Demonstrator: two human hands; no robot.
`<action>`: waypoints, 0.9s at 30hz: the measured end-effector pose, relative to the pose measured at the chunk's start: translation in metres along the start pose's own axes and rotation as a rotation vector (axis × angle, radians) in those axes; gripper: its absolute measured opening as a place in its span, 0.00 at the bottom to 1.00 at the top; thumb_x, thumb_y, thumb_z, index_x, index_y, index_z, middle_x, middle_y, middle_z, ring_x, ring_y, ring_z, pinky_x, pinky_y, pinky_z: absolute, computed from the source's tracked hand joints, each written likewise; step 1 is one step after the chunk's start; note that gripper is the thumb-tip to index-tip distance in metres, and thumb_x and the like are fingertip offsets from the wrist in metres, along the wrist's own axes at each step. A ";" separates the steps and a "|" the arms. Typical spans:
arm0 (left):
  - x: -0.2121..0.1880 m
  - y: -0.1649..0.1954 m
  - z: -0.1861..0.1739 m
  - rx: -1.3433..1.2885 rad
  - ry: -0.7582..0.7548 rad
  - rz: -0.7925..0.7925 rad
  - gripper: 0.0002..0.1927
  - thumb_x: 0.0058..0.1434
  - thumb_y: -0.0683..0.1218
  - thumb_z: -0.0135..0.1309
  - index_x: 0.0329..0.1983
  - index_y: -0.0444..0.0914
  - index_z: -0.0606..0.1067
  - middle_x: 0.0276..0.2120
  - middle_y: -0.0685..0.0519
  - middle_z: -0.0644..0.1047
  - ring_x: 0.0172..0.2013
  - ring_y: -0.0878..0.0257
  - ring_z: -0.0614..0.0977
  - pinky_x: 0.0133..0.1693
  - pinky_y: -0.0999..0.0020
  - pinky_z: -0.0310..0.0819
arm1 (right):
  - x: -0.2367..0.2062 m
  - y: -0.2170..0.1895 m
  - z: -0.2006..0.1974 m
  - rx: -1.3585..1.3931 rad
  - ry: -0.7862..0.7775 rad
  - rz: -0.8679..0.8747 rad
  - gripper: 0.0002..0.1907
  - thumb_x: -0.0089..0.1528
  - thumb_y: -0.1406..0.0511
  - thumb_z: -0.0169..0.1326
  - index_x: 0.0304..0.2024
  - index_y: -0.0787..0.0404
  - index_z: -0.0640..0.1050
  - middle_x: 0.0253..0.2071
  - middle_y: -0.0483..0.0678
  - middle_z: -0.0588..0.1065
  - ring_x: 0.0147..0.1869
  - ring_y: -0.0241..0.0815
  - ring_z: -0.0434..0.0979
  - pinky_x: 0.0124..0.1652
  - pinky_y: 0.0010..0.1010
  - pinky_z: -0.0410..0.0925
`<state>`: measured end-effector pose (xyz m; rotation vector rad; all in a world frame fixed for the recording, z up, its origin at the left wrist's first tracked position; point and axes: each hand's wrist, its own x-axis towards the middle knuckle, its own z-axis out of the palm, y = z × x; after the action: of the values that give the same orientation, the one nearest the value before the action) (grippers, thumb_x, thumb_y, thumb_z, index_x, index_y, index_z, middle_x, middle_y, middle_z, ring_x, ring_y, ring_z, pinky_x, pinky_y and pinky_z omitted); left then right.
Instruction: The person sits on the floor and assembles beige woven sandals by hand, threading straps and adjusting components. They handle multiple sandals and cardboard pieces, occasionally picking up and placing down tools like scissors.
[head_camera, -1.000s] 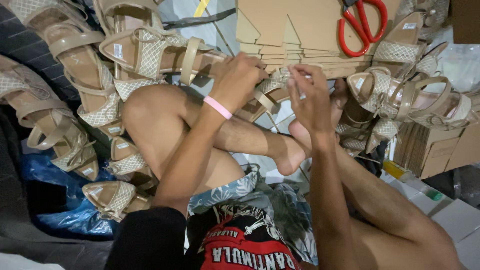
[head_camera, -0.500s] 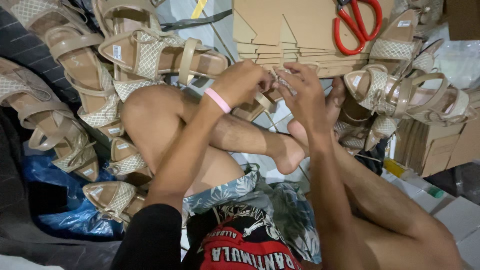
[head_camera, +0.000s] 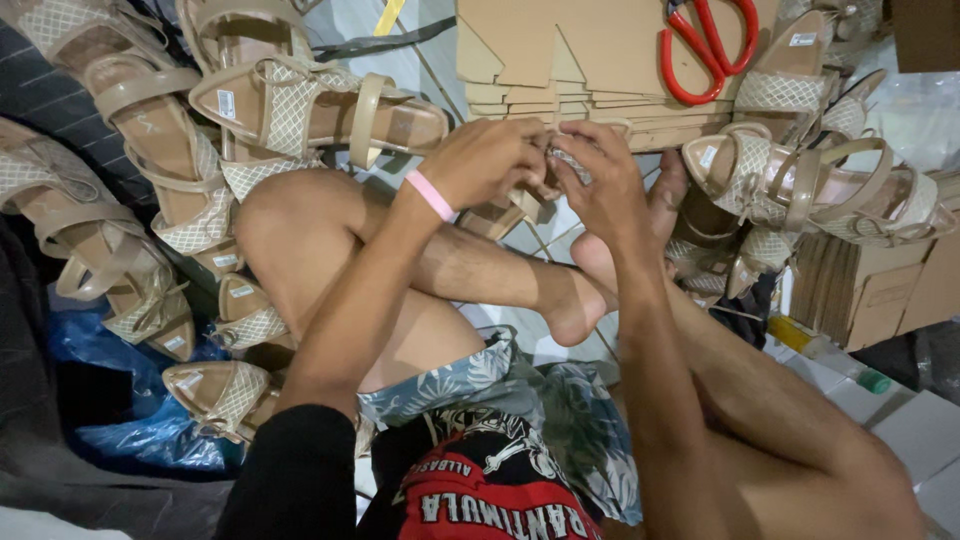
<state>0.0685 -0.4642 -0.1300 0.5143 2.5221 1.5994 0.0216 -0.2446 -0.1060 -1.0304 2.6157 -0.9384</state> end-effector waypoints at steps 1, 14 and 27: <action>-0.001 0.001 0.000 -0.021 0.012 0.021 0.01 0.57 0.39 0.62 0.33 0.37 0.82 0.44 0.52 0.80 0.41 0.49 0.82 0.43 0.55 0.74 | -0.001 0.002 0.001 0.010 0.014 0.000 0.14 0.63 0.72 0.65 0.51 0.61 0.81 0.57 0.52 0.76 0.58 0.53 0.77 0.55 0.39 0.71; -0.004 -0.009 -0.003 -0.332 -0.104 -0.069 0.24 0.51 0.28 0.54 0.46 0.42 0.84 0.35 0.46 0.83 0.33 0.56 0.83 0.39 0.64 0.78 | -0.003 0.011 0.004 0.106 0.042 0.014 0.13 0.63 0.72 0.65 0.51 0.61 0.82 0.56 0.53 0.77 0.59 0.52 0.79 0.56 0.37 0.72; 0.004 -0.015 0.016 -0.265 0.074 0.165 0.12 0.54 0.30 0.55 0.41 0.31 0.80 0.36 0.44 0.81 0.36 0.50 0.83 0.39 0.61 0.77 | -0.009 0.015 0.012 0.170 0.090 0.075 0.12 0.63 0.74 0.62 0.50 0.62 0.82 0.56 0.52 0.77 0.60 0.49 0.80 0.57 0.35 0.72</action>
<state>0.0660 -0.4552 -0.1497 0.6549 2.3164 2.0086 0.0245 -0.2357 -0.1253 -0.8623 2.5708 -1.1905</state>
